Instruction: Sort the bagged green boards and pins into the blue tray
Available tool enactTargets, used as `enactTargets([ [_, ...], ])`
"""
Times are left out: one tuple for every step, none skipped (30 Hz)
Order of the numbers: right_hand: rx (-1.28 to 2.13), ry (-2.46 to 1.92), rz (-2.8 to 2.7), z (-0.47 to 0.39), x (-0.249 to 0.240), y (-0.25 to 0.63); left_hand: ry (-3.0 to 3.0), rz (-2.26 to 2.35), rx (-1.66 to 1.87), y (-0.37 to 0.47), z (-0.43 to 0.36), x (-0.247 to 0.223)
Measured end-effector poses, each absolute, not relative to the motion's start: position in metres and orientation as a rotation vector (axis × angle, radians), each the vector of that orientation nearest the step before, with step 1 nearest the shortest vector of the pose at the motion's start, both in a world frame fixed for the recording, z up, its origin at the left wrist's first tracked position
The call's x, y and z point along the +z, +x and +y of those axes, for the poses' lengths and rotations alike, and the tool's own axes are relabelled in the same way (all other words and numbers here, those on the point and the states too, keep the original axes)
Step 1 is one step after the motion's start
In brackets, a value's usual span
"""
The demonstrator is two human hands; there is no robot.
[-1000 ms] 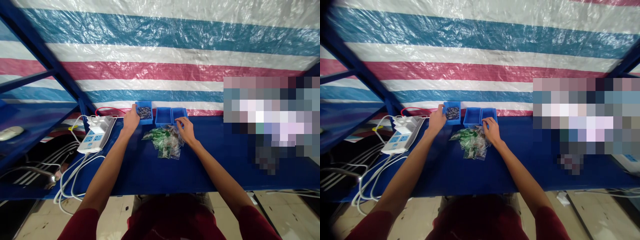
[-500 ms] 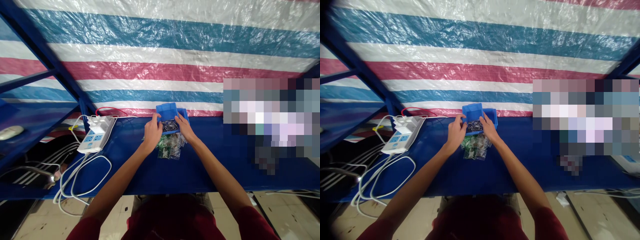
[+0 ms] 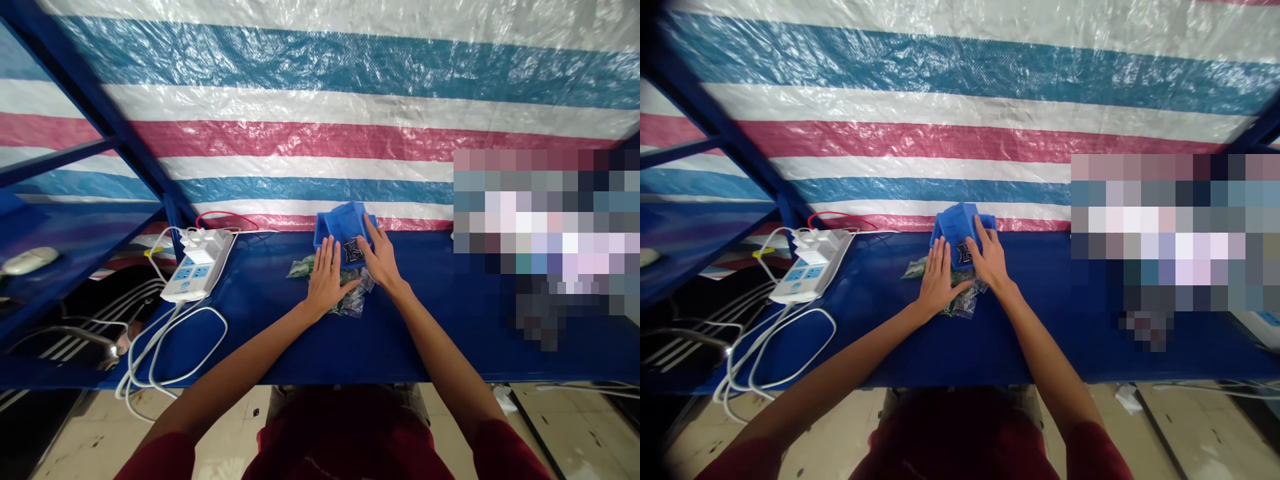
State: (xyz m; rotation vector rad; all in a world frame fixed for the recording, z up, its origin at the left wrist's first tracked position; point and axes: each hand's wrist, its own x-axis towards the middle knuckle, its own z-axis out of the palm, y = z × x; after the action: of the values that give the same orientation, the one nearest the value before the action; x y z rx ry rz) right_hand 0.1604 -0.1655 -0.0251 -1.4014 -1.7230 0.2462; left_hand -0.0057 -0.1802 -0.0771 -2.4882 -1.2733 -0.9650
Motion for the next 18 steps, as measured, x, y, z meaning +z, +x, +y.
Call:
enactTargets([
  [0.221,-1.415,-1.737,-0.167,-0.026,0.159,-2.489,-1.291,-0.946,-0.004,-0.179,-0.078],
  [0.198,-1.429,-1.749,-0.168,-0.027,0.157,-2.487,-1.308,-0.932,-0.004,-0.178,-0.079],
  [0.178,-1.444,-1.759,-0.169,-0.027,0.155,-2.486,-1.319,-0.921,-0.003,-0.178,-0.079],
  [0.158,-1.458,-1.769,-0.17,-0.028,0.153,-2.486,-1.324,-0.915,-0.003,-0.177,-0.079],
  [0.136,-1.47,-1.781,-0.17,-0.029,0.151,-2.487,-1.325,-0.911,-0.002,-0.177,-0.079],
  [0.115,-1.478,-1.793,-0.171,-0.03,0.149,-2.489,-1.325,-0.91,-0.002,-0.177,-0.079],
  [0.097,-1.48,-1.806,-0.172,-0.03,0.147,-2.49,-1.325,-0.91,-0.002,-0.178,-0.079],
  [0.084,-1.475,-1.82,-0.173,-0.031,0.146,-2.49,-1.329,-0.913,-0.002,-0.178,-0.08],
  [0.076,-1.462,-1.834,-0.174,-0.032,0.145,-2.489,-1.335,-0.916,-0.002,-0.178,-0.08],
  [0.069,-1.446,-1.844,-0.175,-0.032,0.144,-2.487,-1.343,-0.918,-0.002,-0.177,-0.081],
  [0.063,-1.429,-1.853,-0.175,-0.032,0.144,-2.486,-1.349,-0.92,-0.002,-0.177,-0.081],
  [0.055,-1.413,-1.86,-0.176,-0.033,0.144,-2.487,-1.354,-0.922,-0.002,-0.177,-0.082],
  [0.047,-1.403,-1.867,-0.176,-0.033,0.143,-2.489,-1.359,-0.922,-0.002,-0.177,-0.082],
  [0.037,-1.398,-1.872,-0.177,-0.032,0.143,-2.492,-1.361,-0.922,-0.002,-0.177,-0.082],
  [0.024,-1.4,-1.879,-0.177,-0.032,0.143,-2.496,-1.361,-0.923,-0.002,-0.177,-0.082],
  [0.01,-1.403,-1.888,-0.177,-0.032,0.142,-2.499,-1.36,-0.923,-0.002,-0.176,-0.082],
  [-0.006,-1.405,-1.899,-0.178,-0.032,0.142,-2.503,-1.359,-0.925,-0.002,-0.176,-0.082],
  [-0.023,-1.403,-1.912,-0.178,-0.031,0.141,-2.507,-1.358,-0.928,-0.002,-0.176,-0.083],
])
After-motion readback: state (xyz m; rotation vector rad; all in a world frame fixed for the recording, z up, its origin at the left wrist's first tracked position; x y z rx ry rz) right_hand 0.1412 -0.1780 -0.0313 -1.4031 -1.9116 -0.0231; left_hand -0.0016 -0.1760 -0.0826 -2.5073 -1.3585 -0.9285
